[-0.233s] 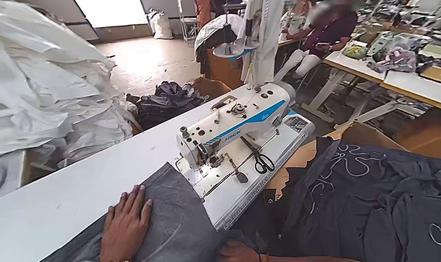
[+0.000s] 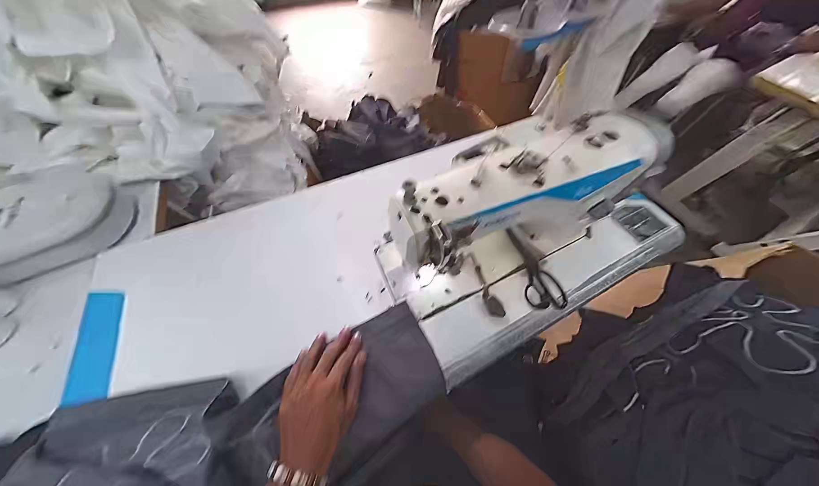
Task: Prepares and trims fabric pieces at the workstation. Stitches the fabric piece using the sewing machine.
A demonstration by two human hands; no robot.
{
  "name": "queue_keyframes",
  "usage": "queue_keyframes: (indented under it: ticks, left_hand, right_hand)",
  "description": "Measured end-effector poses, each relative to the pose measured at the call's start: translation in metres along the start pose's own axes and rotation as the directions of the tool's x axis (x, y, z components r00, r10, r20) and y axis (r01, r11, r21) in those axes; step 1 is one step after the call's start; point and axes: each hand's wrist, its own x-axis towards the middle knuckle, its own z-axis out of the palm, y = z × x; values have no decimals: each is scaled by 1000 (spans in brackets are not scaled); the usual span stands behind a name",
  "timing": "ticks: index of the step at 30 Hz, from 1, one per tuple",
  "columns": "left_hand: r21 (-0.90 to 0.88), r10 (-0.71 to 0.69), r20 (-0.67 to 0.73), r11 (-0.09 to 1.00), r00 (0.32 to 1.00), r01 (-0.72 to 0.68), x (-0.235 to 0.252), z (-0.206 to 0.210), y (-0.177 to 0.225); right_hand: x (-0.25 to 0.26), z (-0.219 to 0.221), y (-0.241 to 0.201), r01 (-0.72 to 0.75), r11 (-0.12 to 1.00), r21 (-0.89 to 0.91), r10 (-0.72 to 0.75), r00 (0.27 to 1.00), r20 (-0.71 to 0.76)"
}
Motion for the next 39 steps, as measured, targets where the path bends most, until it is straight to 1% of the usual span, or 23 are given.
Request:
queue_keyframes:
  ticks: [2,3,4,5,6,7,8,9,10,11,12,13,14,15,17,20,22,26,28,31,34,36,39]
  left_hand:
    - [-20,-51,63,998,997,52,29,-5,6]
    - [-49,-73,94,996,993,78,48,-2,7]
    - [-93,-90,117,990,989,101,63,2,8]
    - [-130,-96,122,985,988,112,77,8,7]
    - [-164,-87,130,980,988,108,85,15,6]
    - [-191,-78,134,976,988,103,90,21,5]
    - [-202,-70,136,975,988,97,92,24,5]
    - [-208,-60,137,974,989,88,91,26,7]
    - [-227,-51,126,971,991,79,89,27,10]
    - [-247,-49,109,966,993,75,84,28,13]
    - [-262,-47,90,963,995,69,78,27,15]
    - [-275,-42,71,960,997,60,73,26,17]
    - [-284,-33,61,958,998,49,70,24,19]
    - [-280,-23,61,959,998,39,68,22,20]
    - [-223,1,94,975,996,20,65,21,21]
    - [-182,2,123,983,992,20,63,22,22]
    - [-243,-17,98,969,995,40,64,21,20]
    - [-333,-11,44,943,999,25,65,15,21]
    - [-323,-2,42,946,999,16,67,12,25]
    - [-280,40,143,960,989,1,78,3,35]
    - [-404,126,179,914,976,-44,90,3,49]
    - [-503,115,147,864,982,-26,95,6,56]
    - [-562,79,114,827,990,-2,96,5,62]
  right_hand:
    - [39,44,29,166,973,-159,-192,967,-168]
    - [64,68,43,256,941,-221,-313,906,-284]
    - [65,68,34,204,952,-228,-241,959,-147]
    - [56,55,16,158,952,-263,-164,986,-1]
    - [43,50,5,166,939,-301,-150,986,76]
    - [24,43,1,209,918,-338,-188,978,94]
    - [5,38,1,261,901,-345,-265,964,38]
    - [-10,36,6,311,895,-321,-361,926,-109]
    - [-18,36,12,353,890,-289,-444,816,-369]
    - [-17,34,17,386,887,-253,-452,612,-649]
    - [-13,25,19,394,894,-214,-381,416,-826]
    - [-5,10,21,382,906,-181,-292,256,-922]
    - [6,-5,24,354,922,-156,-215,136,-967]
    - [18,-18,28,306,942,-136,-166,75,-983]
    - [38,-33,34,200,975,-96,-113,73,-991]
    - [59,-33,35,101,986,-131,-134,18,-991]
    - [56,-35,34,183,975,-129,-137,32,-990]
    - [40,-50,39,493,870,3,-83,151,-985]
    - [38,-53,41,552,833,42,-68,176,-982]
    - [37,-53,44,568,823,29,-92,183,-979]
    - [35,-51,43,608,793,36,-106,195,-975]
    - [33,-51,42,624,781,34,-88,164,-982]
    - [30,-54,40,640,768,27,-50,103,-993]
